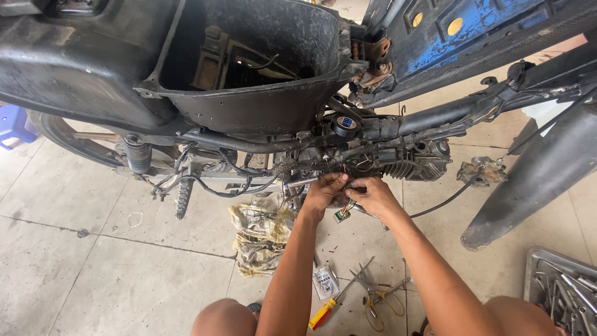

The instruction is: Repairing and organizing the electrical wiring harness and connectors on a motorcycle

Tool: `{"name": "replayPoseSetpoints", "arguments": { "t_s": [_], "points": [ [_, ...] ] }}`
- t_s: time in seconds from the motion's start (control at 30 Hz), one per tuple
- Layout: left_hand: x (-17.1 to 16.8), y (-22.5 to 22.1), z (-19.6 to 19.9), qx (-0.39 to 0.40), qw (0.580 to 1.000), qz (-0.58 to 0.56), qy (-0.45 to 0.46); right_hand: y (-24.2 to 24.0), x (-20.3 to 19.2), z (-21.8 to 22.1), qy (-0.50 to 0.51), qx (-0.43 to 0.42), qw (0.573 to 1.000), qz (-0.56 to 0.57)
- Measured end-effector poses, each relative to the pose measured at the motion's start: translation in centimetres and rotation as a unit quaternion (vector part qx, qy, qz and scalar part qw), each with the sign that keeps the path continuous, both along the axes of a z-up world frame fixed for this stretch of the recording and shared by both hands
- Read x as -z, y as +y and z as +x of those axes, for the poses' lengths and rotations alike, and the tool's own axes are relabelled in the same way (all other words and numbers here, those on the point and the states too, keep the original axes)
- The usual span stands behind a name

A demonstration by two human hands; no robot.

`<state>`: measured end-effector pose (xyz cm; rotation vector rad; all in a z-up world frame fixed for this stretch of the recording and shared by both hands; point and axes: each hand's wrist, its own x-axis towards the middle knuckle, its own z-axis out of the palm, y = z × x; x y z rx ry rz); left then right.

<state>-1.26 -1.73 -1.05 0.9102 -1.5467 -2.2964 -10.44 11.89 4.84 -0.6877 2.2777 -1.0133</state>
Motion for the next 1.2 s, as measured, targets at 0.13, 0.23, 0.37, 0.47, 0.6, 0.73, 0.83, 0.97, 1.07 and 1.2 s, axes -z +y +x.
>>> {"name": "replayPoseSetpoints", "arguments": {
  "t_s": [0.13,0.23,0.37,0.47,0.6,0.73,0.83,0.97,1.07,1.2],
  "points": [
    [0.2,-0.2,-1.0,-0.012,0.997,-0.071,-0.035,0.0,-0.1,0.0,0.002,0.000,1.000,0.011],
    [-1.8,0.7,-0.6,-0.031,0.973,-0.201,-0.108,-0.2,-0.8,0.3,0.016,-0.026,0.999,0.026],
    [-4.3,2.3,-0.3,-0.069,0.924,-0.331,-0.180,0.0,-0.8,-0.2,0.058,-0.049,0.995,0.063],
    [-6.2,3.1,-0.2,-0.069,0.873,-0.422,-0.236,0.3,0.3,-0.9,0.075,-0.044,0.992,0.086],
    [-8.8,4.5,0.2,-0.022,0.818,-0.511,-0.264,0.5,2.5,-2.1,0.084,-0.039,0.989,0.120],
    [-9.0,4.9,0.5,-0.013,0.810,-0.536,-0.238,0.7,4.5,-3.4,0.089,-0.038,0.988,0.117],
    [-9.2,5.0,0.7,0.003,0.776,-0.574,-0.261,0.8,-2.9,-0.8,0.058,-0.026,0.993,0.095],
    [-6.5,3.8,0.6,-0.060,0.837,-0.497,-0.222,1.2,-9.6,1.6,0.071,0.000,0.997,0.032],
    [-4.1,2.8,0.2,-0.100,0.876,-0.424,-0.205,1.0,-8.7,-0.1,0.142,0.013,0.988,-0.056],
    [-4.7,2.9,0.2,-0.113,0.855,-0.465,-0.201,-0.8,-5.6,-3.4,0.280,0.046,0.945,-0.160]
  ]
}}
